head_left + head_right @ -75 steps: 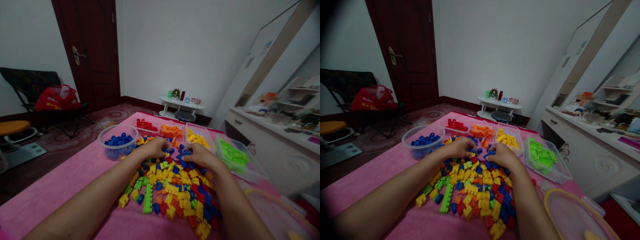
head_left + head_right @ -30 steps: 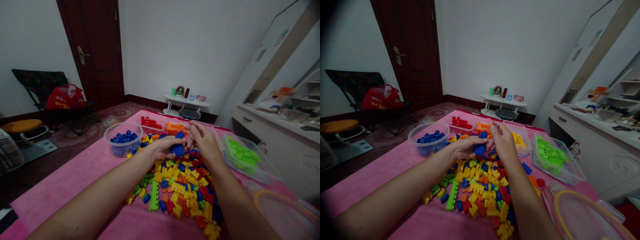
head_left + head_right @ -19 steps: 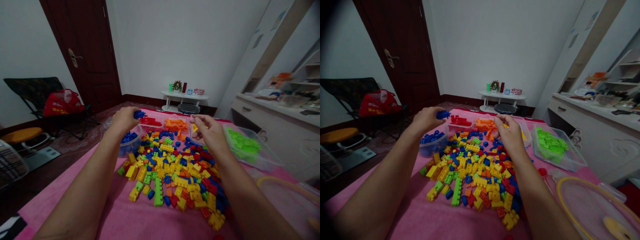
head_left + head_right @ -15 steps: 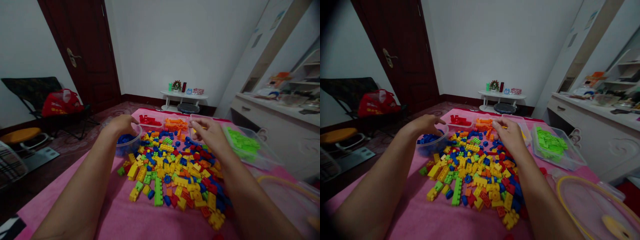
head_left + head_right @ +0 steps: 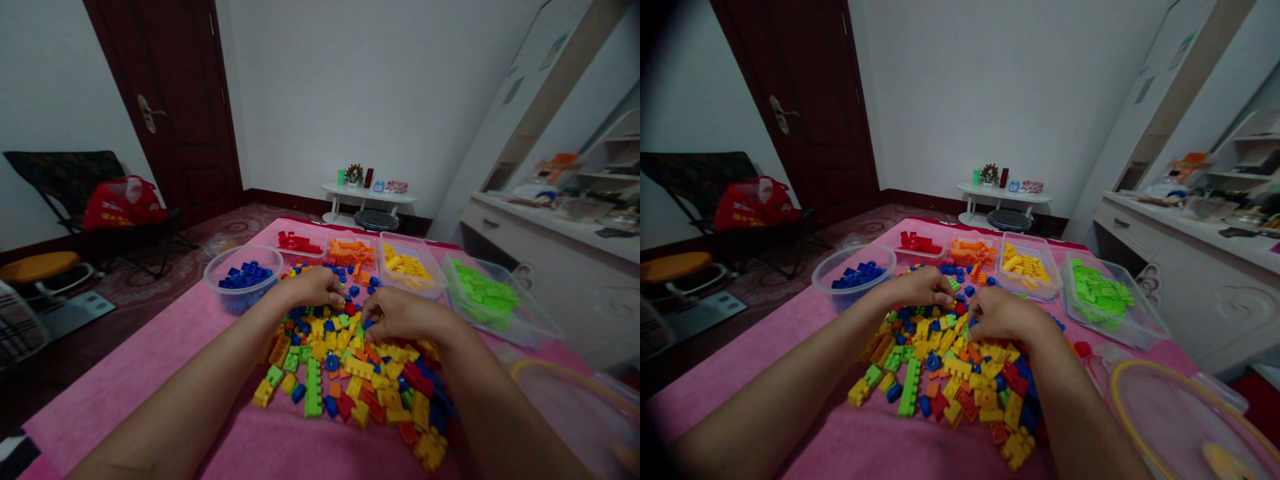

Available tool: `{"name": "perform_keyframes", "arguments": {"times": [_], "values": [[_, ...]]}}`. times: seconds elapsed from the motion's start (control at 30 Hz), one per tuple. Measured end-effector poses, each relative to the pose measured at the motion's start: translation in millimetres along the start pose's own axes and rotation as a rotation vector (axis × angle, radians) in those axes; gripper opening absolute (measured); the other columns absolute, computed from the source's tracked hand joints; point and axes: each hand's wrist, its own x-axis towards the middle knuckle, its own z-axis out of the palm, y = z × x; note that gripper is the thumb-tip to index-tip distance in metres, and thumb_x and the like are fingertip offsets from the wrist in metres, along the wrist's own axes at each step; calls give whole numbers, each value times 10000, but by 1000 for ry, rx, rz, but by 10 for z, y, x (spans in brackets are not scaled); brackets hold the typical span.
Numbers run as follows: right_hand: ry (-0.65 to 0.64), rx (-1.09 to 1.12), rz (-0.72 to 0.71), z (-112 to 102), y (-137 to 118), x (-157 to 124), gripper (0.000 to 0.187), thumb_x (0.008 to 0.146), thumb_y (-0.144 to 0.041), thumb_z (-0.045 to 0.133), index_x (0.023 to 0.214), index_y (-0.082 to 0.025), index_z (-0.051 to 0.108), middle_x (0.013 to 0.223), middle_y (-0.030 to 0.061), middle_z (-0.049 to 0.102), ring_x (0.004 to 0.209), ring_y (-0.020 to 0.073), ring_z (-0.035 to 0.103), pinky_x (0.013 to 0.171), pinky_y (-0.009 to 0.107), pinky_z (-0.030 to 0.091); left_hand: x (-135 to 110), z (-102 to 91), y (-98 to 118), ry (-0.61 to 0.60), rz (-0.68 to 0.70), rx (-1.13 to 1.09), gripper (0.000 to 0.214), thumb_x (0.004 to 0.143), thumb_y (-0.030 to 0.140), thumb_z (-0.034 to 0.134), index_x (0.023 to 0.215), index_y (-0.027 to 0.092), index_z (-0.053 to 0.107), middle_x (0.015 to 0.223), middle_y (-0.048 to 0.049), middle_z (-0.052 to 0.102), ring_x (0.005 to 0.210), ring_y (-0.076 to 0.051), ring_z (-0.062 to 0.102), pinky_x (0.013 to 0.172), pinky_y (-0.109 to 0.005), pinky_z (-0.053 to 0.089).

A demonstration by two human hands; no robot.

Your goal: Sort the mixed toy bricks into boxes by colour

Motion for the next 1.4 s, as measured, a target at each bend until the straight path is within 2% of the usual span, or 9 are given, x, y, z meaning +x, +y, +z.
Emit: {"name": "perform_keyframes", "arguments": {"times": [0.07,0.13,0.27,0.4,0.57,0.83,1.1,1.3,1.4], "values": [[-57,108,27,-68,56,-48,232,709,-373,551,733,-164,648,579,20,627,487,112,520,459,209,339,-1,13,4,-27,-40,-83,355,764,431,542,709,123,710,628,-52,662,555,-121,568,505,-190,372],[8,144,71,-113,110,-46,319,755,-432,499,677,-153,632,527,27,610,450,110,504,445,213,334,-6,-13,4,-32,-73,-183,447,788,491,486,687,107,691,573,-53,636,497,-112,543,472,-189,362],[424,-1,120,-86,208,159,343,759,-443,509,636,-148,633,555,47,610,516,137,538,483,229,345,40,2,-61,80,-88,-207,368,807,419,478,829,116,686,614,-40,646,536,-116,562,505,-187,388],[681,-53,-44,80,349,496,280,725,-152,491,934,-157,677,895,75,680,809,177,603,714,247,424,120,147,-144,163,11,-51,281,742,273,567,970,157,685,879,-46,692,730,-134,598,641,-190,423],[481,-65,-244,309,507,711,417,669,-48,458,998,-205,659,1047,55,659,961,183,578,843,258,404,133,284,-59,17,168,22,292,772,277,522,1001,190,681,957,-32,686,788,-140,598,730,-204,422],[518,-41,-108,219,462,561,219,694,-132,522,835,-174,684,855,42,686,811,167,599,732,238,421,113,283,11,1,171,87,467,602,75,518,1026,199,667,885,-2,687,732,-115,584,686,-179,419],[179,-55,-23,61,244,286,233,688,-287,596,852,-167,711,736,25,675,653,149,585,574,224,396,87,301,30,-19,156,83,321,656,271,653,962,176,672,799,-25,675,665,-128,561,612,-199,394],[158,-126,17,81,203,265,259,626,-277,645,860,-175,688,779,33,662,704,162,578,591,229,396,111,360,29,-39,114,17,203,643,250,680,824,167,643,693,9,621,612,-107,527,563,-187,367],[178,-123,9,89,200,262,258,607,-268,651,846,-174,670,772,26,645,703,160,567,598,229,392,111,361,28,6,132,20,292,627,274,702,887,166,622,760,-5,631,667,-121,534,610,-198,382]]}}
